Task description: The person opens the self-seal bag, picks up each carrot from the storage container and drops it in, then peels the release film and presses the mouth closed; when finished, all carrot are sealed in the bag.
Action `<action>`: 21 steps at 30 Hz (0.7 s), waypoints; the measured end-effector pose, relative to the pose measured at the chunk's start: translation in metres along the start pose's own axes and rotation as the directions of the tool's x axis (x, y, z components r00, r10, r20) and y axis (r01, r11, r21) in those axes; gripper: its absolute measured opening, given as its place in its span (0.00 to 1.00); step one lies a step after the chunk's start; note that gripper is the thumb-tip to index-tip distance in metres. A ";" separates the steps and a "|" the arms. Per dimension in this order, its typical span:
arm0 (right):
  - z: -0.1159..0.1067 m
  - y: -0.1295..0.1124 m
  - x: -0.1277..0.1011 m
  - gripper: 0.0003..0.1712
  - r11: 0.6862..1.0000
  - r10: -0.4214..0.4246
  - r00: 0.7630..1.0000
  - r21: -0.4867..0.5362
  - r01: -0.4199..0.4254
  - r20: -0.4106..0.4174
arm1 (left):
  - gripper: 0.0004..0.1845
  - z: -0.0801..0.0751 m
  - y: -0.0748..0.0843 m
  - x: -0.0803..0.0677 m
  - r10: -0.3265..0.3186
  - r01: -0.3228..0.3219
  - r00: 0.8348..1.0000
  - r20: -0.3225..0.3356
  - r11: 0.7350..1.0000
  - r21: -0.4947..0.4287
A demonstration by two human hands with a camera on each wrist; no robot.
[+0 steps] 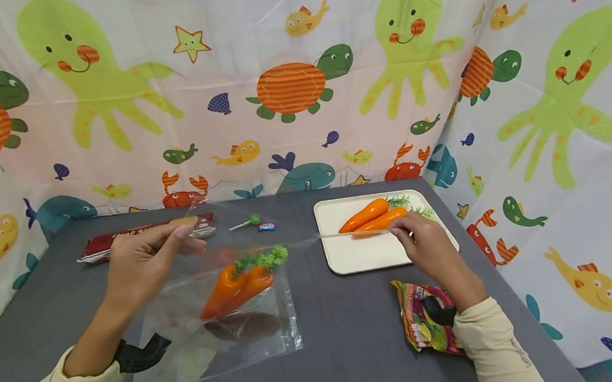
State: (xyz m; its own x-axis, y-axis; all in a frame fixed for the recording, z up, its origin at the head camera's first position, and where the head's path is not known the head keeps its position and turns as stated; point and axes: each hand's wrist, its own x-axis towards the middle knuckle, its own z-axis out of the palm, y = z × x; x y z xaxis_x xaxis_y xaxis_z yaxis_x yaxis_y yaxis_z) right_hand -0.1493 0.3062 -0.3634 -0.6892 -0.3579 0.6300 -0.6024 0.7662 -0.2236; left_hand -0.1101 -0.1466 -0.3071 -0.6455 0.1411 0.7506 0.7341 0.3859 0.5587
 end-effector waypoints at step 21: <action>0.000 0.061 -0.027 0.07 0.941 0.332 0.890 -0.050 -0.333 0.314 | 0.08 -0.009 -0.001 -0.001 -0.050 0.052 0.997 0.067 0.998 -0.033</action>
State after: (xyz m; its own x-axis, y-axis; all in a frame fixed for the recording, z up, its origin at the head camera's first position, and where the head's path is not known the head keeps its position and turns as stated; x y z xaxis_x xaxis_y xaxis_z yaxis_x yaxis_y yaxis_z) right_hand -0.1672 0.3628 -0.3943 -0.9393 -0.2317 0.2530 -0.3172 0.8674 -0.3834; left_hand -0.1087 -0.1554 -0.3051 -0.6940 0.1819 0.6966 0.7058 0.3628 0.6084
